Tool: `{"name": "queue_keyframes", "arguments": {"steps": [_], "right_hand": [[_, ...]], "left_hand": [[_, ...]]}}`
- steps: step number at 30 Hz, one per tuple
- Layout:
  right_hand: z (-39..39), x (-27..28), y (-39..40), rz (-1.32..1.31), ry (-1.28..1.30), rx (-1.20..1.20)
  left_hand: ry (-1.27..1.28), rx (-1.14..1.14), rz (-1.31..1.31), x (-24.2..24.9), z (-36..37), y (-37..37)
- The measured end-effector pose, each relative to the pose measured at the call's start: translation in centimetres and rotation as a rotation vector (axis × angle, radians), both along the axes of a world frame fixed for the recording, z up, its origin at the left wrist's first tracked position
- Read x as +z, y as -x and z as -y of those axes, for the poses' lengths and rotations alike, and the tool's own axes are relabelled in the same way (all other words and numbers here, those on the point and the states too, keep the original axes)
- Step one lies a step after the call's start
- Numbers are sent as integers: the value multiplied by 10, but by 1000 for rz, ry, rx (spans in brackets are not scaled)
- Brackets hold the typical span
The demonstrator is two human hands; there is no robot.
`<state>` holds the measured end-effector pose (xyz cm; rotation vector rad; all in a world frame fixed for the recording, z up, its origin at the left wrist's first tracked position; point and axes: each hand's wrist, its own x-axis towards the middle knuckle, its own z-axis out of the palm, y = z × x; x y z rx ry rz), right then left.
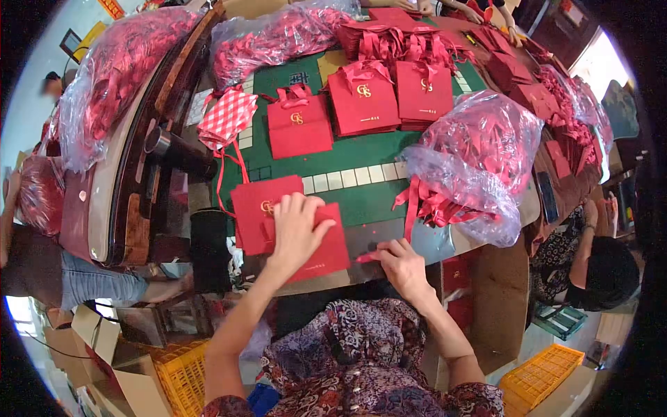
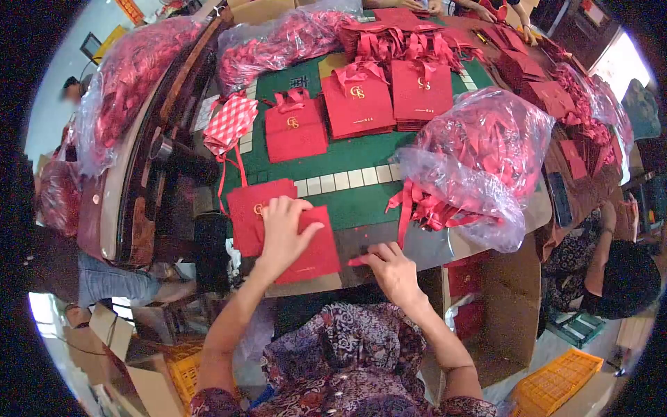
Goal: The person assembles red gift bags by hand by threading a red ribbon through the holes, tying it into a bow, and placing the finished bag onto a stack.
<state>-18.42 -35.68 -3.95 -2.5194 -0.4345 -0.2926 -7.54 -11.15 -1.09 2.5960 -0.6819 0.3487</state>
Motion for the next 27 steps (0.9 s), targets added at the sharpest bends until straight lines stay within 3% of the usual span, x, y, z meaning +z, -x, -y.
{"name": "queue_keyframes", "arguments": {"steps": [7, 15, 22, 27], "right_hand": [[17, -1, 1, -55, -41, -300], [11, 31, 4, -100, 43, -329], [-4, -5, -16, 9, 14, -204], [5, 4, -14, -10, -108, -276]], "left_hand": [[142, -86, -98, -16, 44, 15], [94, -119, -145, -29, 56, 30], [74, -136, -179, -15, 56, 39], [173, -138, -298, -11, 59, 54]]}}
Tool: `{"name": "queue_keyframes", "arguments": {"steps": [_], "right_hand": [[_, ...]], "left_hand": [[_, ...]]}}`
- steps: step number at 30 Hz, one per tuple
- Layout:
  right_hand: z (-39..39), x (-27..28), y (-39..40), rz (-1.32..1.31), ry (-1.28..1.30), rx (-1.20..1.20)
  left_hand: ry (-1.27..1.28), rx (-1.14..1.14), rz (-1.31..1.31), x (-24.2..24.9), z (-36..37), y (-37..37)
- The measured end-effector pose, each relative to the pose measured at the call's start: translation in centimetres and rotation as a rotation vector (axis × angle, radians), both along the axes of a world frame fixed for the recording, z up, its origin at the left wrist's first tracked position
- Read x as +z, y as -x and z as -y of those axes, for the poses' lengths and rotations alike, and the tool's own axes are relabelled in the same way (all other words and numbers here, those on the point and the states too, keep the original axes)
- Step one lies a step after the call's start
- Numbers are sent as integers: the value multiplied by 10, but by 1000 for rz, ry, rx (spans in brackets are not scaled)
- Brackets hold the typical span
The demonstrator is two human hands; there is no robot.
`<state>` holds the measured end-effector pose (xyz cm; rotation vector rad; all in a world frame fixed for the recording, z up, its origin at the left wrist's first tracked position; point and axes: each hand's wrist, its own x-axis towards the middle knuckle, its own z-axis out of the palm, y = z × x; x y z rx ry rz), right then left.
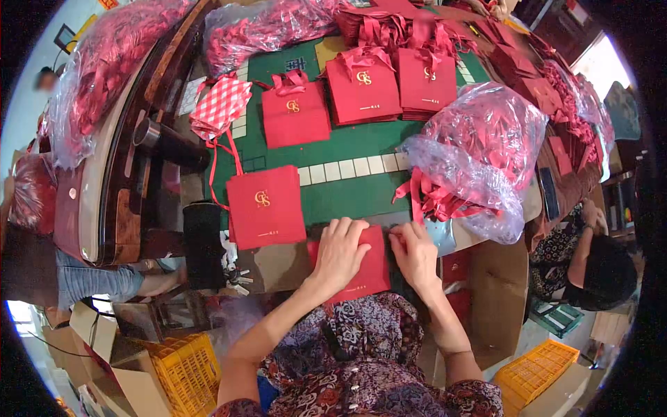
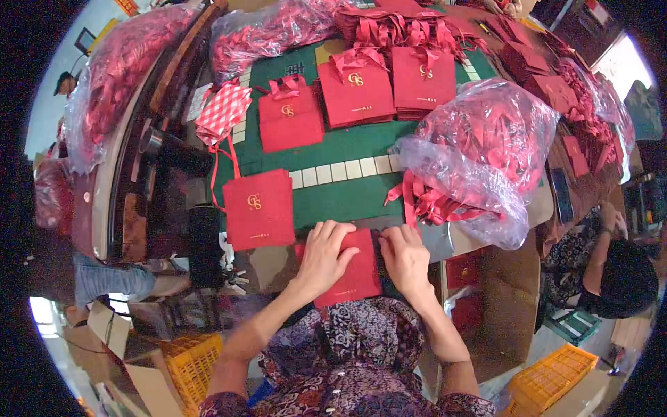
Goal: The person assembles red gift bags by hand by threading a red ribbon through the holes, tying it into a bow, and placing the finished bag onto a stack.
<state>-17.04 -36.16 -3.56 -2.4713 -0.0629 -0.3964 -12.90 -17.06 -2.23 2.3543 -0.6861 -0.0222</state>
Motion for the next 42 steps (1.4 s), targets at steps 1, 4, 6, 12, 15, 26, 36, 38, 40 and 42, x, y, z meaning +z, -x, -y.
{"name": "queue_keyframes", "arguments": {"steps": [1, 4, 6, 12, 15, 26, 36, 38, 40, 42], "right_hand": [[2, 6, 2, -26, -31, -1], [0, 24, 9, -111, -125, 9], [-1, 24, 11, -123, -141, 80], [-16, 4, 7, -202, -167, 119], [-16, 8, 4, -218, -155, 153], [-21, 9, -3, -289, -269, 111], [-33, 14, 7, -181, -156, 143], [-34, 17, 8, -218, -164, 125], [-37, 19, 11, -197, -151, 135], [-41, 19, 13, -151, -154, 126]], "left_hand": [[35, 8, -36, -6, 1, 2], [65, 33, -89, -18, 4, 5], [91, 54, -199, -23, 2, 4], [207, 38, -244, -20, -2, 0], [243, 33, -311, -18, -6, -3], [175, 76, -260, -4, -1, 3], [190, 147, -226, 3, -3, 14], [139, 131, -134, 12, -2, 19], [128, 125, -111, 16, -1, 26], [174, 139, -88, 13, -4, 30]]}}
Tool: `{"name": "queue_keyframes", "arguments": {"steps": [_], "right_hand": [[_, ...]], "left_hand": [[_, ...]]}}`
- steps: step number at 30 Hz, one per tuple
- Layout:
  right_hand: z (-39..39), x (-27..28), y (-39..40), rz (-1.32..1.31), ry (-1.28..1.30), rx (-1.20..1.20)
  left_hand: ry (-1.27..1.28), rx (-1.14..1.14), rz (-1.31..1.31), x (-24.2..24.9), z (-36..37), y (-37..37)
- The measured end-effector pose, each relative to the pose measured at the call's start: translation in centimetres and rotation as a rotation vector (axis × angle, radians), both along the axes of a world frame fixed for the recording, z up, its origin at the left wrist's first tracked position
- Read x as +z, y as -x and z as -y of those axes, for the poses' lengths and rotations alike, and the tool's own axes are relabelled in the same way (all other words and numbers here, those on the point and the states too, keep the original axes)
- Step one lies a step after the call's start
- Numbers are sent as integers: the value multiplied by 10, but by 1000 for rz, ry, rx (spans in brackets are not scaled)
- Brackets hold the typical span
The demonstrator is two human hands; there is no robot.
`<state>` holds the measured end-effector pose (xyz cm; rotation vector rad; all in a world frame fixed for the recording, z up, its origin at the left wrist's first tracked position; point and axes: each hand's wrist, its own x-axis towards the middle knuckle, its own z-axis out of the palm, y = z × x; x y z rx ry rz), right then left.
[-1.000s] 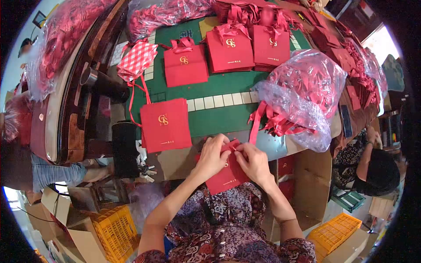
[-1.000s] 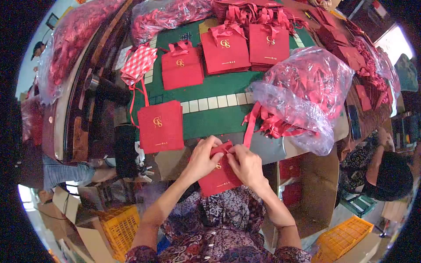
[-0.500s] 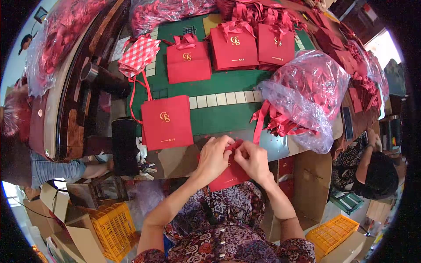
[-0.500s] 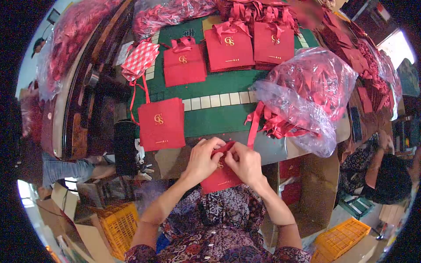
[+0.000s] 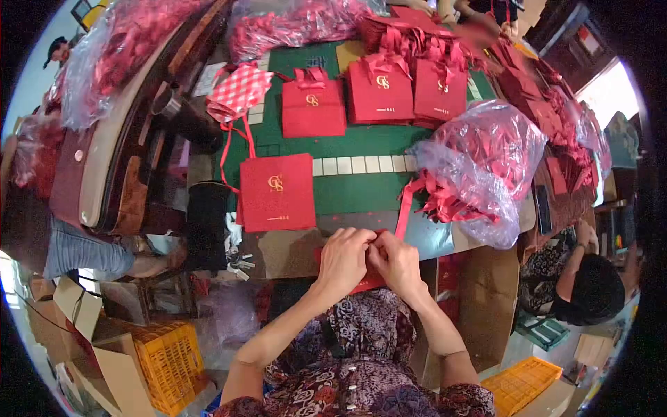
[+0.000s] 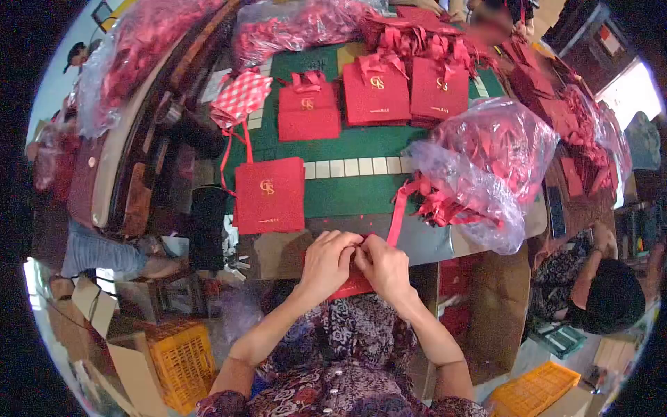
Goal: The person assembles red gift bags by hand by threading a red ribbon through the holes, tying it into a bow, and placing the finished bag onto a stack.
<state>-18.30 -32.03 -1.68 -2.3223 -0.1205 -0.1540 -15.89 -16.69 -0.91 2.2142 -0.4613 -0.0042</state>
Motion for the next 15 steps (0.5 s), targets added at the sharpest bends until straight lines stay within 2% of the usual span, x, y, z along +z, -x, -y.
{"name": "queue_keyframes", "arguments": {"steps": [4, 7, 9, 12, 15], "right_hand": [[-3, 3, 8, 84, 85, 24], [-6, 15, 10, 83, -41, -37], [-2, 21, 6, 104, -103, 4], [6, 21, -2, 190, -109, 58], [16, 14, -12, 140, -109, 172]], "left_hand": [[110, 11, -46, 0, -9, 6], [95, 12, -46, -6, -12, 8], [115, 14, -46, -10, -16, 5], [261, 13, -233, -6, -20, 0], [161, -22, -81, -13, -20, -1]]}}
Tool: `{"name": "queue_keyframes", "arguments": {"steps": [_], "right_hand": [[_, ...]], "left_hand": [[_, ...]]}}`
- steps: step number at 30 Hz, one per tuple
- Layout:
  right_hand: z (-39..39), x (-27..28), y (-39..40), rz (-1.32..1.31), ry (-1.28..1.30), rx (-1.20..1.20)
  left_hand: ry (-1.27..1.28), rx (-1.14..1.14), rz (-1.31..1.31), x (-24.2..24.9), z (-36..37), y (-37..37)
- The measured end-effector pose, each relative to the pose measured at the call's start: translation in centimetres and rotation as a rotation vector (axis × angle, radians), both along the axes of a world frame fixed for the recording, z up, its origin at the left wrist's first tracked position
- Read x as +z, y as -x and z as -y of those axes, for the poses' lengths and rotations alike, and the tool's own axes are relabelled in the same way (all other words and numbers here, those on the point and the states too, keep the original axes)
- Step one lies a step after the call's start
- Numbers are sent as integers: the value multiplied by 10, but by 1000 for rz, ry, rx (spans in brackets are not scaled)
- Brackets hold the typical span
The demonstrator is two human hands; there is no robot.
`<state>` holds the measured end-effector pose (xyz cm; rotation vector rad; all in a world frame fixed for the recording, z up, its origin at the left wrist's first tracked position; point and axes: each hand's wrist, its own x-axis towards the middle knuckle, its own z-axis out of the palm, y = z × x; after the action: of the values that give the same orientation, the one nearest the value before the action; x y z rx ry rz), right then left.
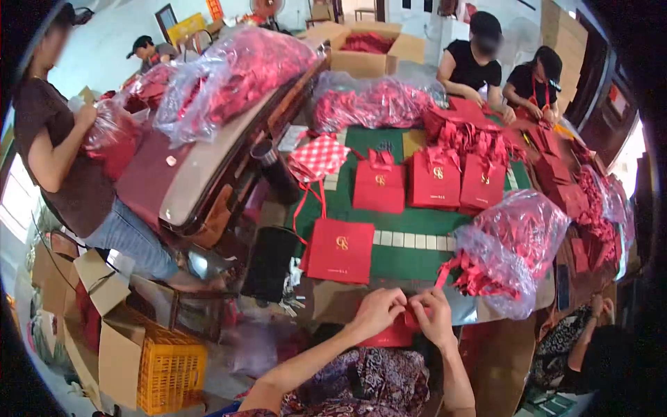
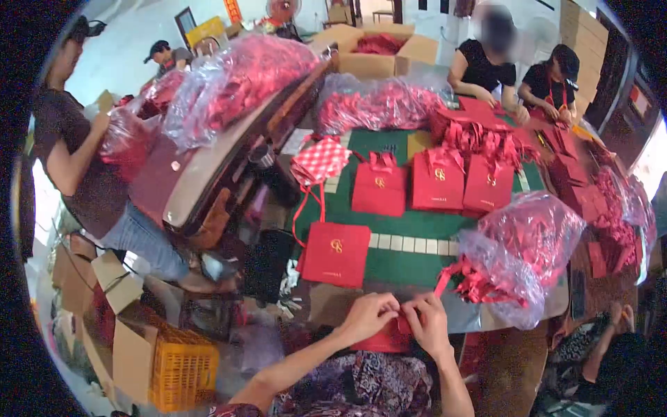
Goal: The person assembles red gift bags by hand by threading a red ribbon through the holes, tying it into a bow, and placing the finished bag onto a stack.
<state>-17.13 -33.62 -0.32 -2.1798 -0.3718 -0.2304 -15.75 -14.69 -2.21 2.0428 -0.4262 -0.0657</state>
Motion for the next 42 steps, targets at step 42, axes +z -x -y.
{"name": "queue_keyframes", "arguments": {"steps": [42], "right_hand": [[60, 3, -8, -254, 93, 130]], "left_hand": [[-42, 77, 51, 5, 27, -54]]}}
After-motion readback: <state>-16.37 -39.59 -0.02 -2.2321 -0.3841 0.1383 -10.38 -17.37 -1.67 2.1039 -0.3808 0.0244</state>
